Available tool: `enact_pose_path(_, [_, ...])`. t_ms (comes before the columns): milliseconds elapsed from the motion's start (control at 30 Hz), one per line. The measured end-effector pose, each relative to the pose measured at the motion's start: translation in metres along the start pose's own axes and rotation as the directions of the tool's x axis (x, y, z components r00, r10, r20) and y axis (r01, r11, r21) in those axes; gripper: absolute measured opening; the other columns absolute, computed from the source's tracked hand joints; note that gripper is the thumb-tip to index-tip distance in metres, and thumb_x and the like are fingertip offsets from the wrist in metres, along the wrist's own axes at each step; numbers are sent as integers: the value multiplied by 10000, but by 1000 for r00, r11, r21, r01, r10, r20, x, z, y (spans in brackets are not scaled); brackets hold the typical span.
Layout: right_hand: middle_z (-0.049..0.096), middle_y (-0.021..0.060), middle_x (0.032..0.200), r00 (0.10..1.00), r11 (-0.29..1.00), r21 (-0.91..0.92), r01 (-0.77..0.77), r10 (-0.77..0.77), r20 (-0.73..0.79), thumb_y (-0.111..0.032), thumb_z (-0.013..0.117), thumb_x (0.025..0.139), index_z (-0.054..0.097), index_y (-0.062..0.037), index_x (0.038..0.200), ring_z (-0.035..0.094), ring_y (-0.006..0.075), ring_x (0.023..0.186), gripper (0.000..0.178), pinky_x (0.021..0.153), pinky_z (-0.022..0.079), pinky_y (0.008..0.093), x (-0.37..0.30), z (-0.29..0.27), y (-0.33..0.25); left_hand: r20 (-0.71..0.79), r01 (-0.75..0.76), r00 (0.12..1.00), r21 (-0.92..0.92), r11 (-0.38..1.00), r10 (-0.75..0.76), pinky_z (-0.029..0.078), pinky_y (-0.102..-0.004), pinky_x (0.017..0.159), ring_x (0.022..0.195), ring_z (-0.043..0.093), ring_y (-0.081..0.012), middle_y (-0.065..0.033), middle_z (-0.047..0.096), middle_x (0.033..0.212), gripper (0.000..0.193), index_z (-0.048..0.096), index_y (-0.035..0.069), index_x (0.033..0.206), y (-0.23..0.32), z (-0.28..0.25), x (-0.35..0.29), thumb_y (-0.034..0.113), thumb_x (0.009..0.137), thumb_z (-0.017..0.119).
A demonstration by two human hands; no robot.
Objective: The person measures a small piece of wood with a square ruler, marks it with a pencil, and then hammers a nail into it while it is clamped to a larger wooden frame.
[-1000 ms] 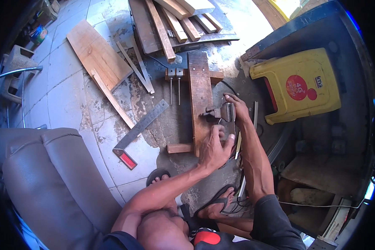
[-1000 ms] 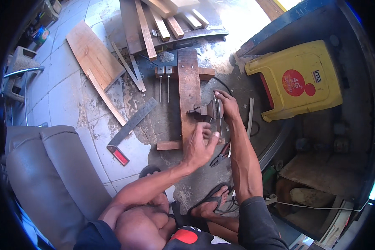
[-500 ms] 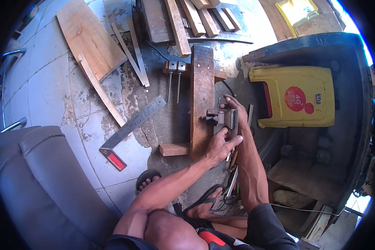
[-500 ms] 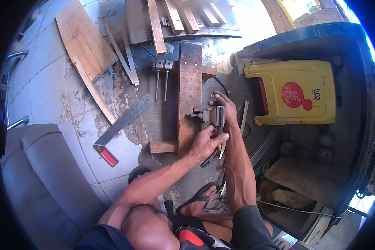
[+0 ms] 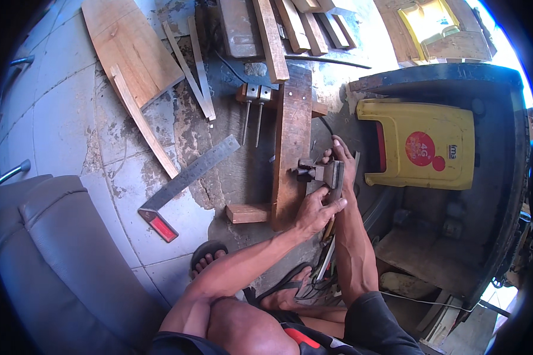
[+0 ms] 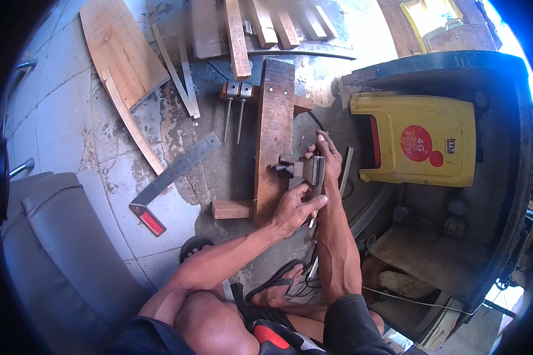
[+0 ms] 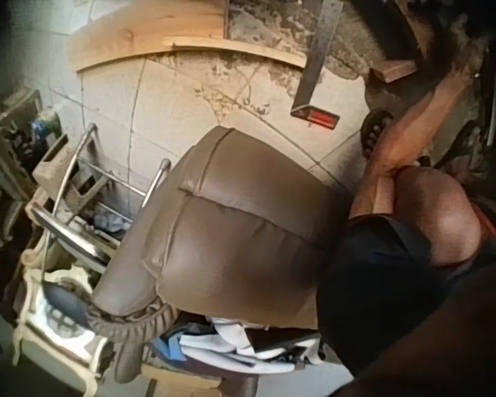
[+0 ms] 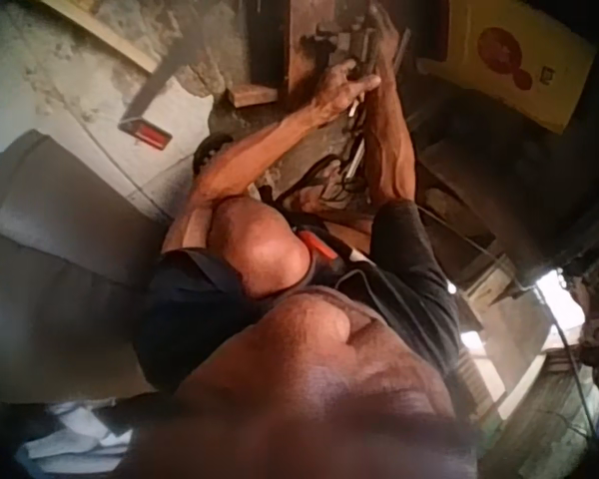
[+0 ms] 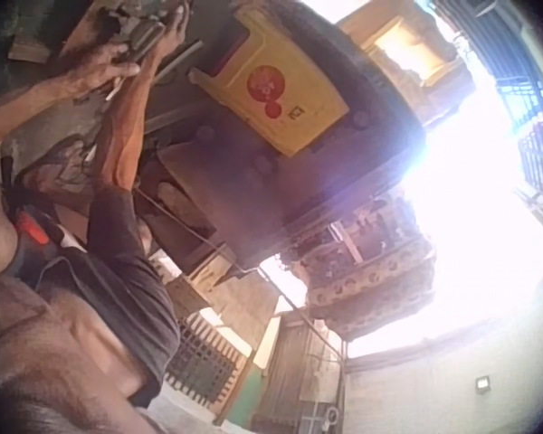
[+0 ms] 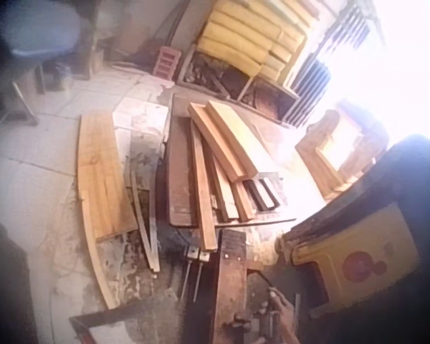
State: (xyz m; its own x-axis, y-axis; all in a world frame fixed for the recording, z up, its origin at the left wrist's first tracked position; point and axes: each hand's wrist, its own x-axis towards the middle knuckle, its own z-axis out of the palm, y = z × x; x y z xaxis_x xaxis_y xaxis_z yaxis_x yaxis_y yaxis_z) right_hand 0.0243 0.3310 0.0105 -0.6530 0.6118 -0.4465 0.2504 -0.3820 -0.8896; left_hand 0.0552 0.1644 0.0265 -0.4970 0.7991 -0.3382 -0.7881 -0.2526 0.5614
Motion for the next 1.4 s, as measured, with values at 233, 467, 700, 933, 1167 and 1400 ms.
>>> enact_pose_path(233, [667,88,768,998,999,5,-52,52,-45,-196,655,1011,612,-27,1337,673,190,613,370,565,556,320,1,4,-1,4,3,1000,56,998,-4,448,-260,610,664,550,-69,-12,616,781,304,616,28,1015,5,0,0,298,959,742])
enact_pose_path(467, [668,73,778,982,975,-126,-182,175,-67,-202,653,1000,636,-27,1320,689,187,634,365,572,546,292,4,5,-6,-19,20,1000,31,999,-20,445,-261,602,659,550,-68,-9,617,765,299,611,34,992,11,1,-3,297,956,749])
enact_pose_path(700, [663,67,773,978,961,-180,-209,200,-63,-208,643,999,636,-26,1317,692,187,640,366,578,546,290,4,9,-9,-11,66,998,-35,997,-67,424,-249,579,635,541,-63,-1,616,725,292,603,49,968,13,3,-5,298,956,754])
enact_pose_path(933, [665,56,793,963,947,-178,-268,265,-44,-210,639,990,644,-41,1272,694,187,655,328,574,544,289,6,6,-11,-29,43,999,5,999,-43,407,-247,529,583,528,-56,0,622,695,311,592,57,948,17,4,-6,321,954,757])
enact_pose_path(1167, [677,52,838,894,893,-53,-447,446,-30,-188,640,971,619,-65,1239,696,185,718,295,583,551,280,16,-11,-4,-28,26,999,-16,1000,-26,399,-245,495,541,522,-57,-5,623,680,350,588,56,960,13,9,-4,353,939,771])
enact_pose_path(1400, [685,103,874,890,888,67,-456,452,67,-143,651,951,612,-27,1195,673,200,719,273,611,558,295,25,-12,20,-56,19,998,-31,999,-20,403,-255,478,526,523,-69,-11,620,692,361,597,46,1013,15,6,-8,356,940,767])
